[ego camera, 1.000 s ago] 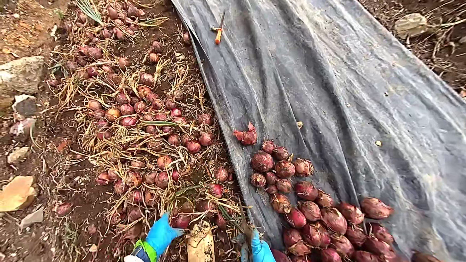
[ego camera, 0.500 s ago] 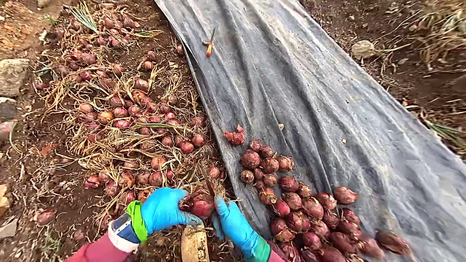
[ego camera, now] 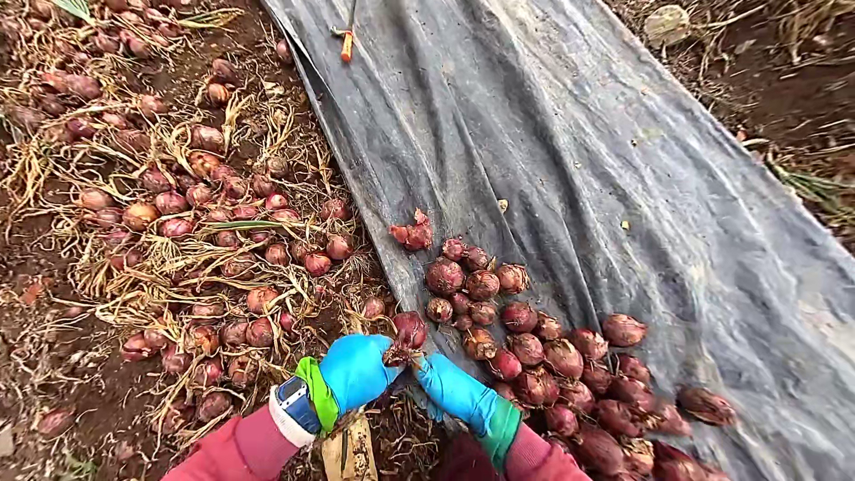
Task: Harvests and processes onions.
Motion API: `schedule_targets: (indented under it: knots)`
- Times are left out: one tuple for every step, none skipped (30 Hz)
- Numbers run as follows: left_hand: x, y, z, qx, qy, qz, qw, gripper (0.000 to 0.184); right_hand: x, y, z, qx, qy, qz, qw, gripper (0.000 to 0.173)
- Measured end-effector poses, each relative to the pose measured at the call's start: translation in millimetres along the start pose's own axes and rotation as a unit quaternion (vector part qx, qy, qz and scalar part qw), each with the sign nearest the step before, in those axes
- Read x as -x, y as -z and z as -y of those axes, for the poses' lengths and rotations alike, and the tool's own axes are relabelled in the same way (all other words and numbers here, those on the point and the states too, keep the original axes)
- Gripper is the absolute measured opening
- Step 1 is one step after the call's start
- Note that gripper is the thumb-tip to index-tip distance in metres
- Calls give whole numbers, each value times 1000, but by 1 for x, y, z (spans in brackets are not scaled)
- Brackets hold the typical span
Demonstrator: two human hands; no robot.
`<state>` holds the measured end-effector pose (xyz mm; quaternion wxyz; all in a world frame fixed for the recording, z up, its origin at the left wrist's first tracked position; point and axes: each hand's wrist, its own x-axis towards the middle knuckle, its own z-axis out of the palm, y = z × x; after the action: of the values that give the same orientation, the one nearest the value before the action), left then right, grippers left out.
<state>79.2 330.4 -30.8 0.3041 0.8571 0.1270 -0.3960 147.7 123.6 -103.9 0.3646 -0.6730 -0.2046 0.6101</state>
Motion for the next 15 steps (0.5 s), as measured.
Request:
schedule_targets:
  knots:
    - [1, 1, -4, -14, -5, 16, 1000, 42, 2, -6, -5, -20, 6, -13, 1000, 81]
    - [2, 4, -6, -27, -14, 24, 999, 42, 2, -11, -10, -48, 15, -39, 998, 81]
    - [4, 7, -4, -23, -17, 10, 1000, 40, 3, -15, -14, -67, 32, -70, 995, 83]
    - [6, 9, 4, 2, -7, -34, 999, 36, 5, -16, -16, -82, 49, -100, 990, 85]
    - [10, 8, 15, 43, 10, -101, 994, 32, 7, -16, -18, -96, 60, -126, 986, 87]
    - [17, 5, 30, 92, 27, -182, 979, 29, 9, -19, -18, -112, 66, -140, 982, 88]
    - [27, 4, 47, 145, 37, -257, 955, 26, 11, -23, -17, -130, 70, -152, 977, 90]
    - [40, 4, 63, 201, 51, -311, 928, 25, 14, -26, -16, -157, 71, -170, 970, 90]
    - [57, 2, 79, 260, 74, -353, 896, 23, 18, -28, -17, -201, 70, -194, 958, 91]
    - [74, 0, 96, 316, 100, -389, 860, 23, 23, -26, -21, -235, 64, -213, 946, 89]
    - [90, -4, 115, 359, 127, -421, 823, 24, 26, -22, -27, -250, 53, -222, 941, 88]
    - [105, -10, 133, 385, 151, -449, 792, 25, 29, -21, -33, -250, 36, -216, 943, 86]
    - [119, -17, 150, 400, 171, -472, 766, 26, 31, -24, -39, -240, 14, -199, 950, 85]
    - [131, -21, 159, 407, 182, -489, 750, 26, 32, -29, -44, -220, -10, -171, 960, 85]
    - [139, -24, 161, 408, 173, -499, 744, 28, 30, -37, -46, -184, -38, -135, 973, 84]
